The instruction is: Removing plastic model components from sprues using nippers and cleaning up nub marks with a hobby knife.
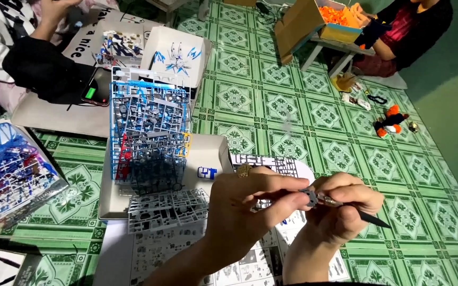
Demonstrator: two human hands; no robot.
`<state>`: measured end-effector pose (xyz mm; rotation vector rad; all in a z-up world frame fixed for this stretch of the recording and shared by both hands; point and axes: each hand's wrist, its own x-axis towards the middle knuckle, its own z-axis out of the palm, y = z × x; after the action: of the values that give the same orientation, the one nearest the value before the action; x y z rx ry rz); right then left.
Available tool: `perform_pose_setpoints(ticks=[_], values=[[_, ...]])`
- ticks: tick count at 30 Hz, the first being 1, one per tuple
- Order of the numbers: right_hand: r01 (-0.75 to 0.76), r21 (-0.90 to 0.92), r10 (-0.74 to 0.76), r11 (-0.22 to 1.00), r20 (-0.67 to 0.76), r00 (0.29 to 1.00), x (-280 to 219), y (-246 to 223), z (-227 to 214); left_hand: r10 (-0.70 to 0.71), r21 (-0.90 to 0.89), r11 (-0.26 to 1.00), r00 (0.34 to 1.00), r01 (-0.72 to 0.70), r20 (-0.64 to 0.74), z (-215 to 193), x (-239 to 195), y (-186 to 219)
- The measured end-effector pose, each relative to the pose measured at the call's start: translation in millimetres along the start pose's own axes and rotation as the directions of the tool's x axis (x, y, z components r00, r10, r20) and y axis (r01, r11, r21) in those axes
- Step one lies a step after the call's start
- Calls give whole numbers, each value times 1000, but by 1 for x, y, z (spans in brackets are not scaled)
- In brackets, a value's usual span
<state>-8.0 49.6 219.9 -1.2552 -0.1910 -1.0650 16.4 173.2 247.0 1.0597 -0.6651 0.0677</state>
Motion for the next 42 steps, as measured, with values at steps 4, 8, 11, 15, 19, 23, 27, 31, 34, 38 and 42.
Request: perform_pose_setpoints(ticks=[4,8,11,15,19,23,27,31,34,38,42], values=[[45,78,-50,996,61,997,6,9,-12,26,48,999,1000,-26,8,0,0,4],[-11,37,11,999,17,1000,1,-5,3,89,132,987,996,-89,6,1,2,7],[-52,14,52,999,-8,999,-1,-10,7,121,199,972,992,-122,17,1,4,9],[161,335,-282,928,354,892,34,41,-47,135,225,964,990,-141,41,-1,4,10],[211,108,-228,972,187,956,35,28,-36,219,157,964,976,-216,-4,-3,0,3],[441,-56,-421,896,211,882,65,29,-77,73,143,987,997,-74,14,-6,-6,4],[629,-339,-377,700,572,728,89,3,-52,93,94,991,995,-90,-22,-10,-10,-4],[65,-623,377,779,549,746,15,53,-84,94,-56,994,995,-96,-33,-11,-10,0],[860,-371,394,351,892,224,-45,95,-130,141,38,989,989,-142,33,-11,-12,2],[864,-348,414,363,891,185,-78,99,-138,102,-13,995,993,-102,57,-7,-16,3],[440,-731,599,523,681,420,-59,68,-124,126,87,987,989,-133,77,-7,-12,-2]])
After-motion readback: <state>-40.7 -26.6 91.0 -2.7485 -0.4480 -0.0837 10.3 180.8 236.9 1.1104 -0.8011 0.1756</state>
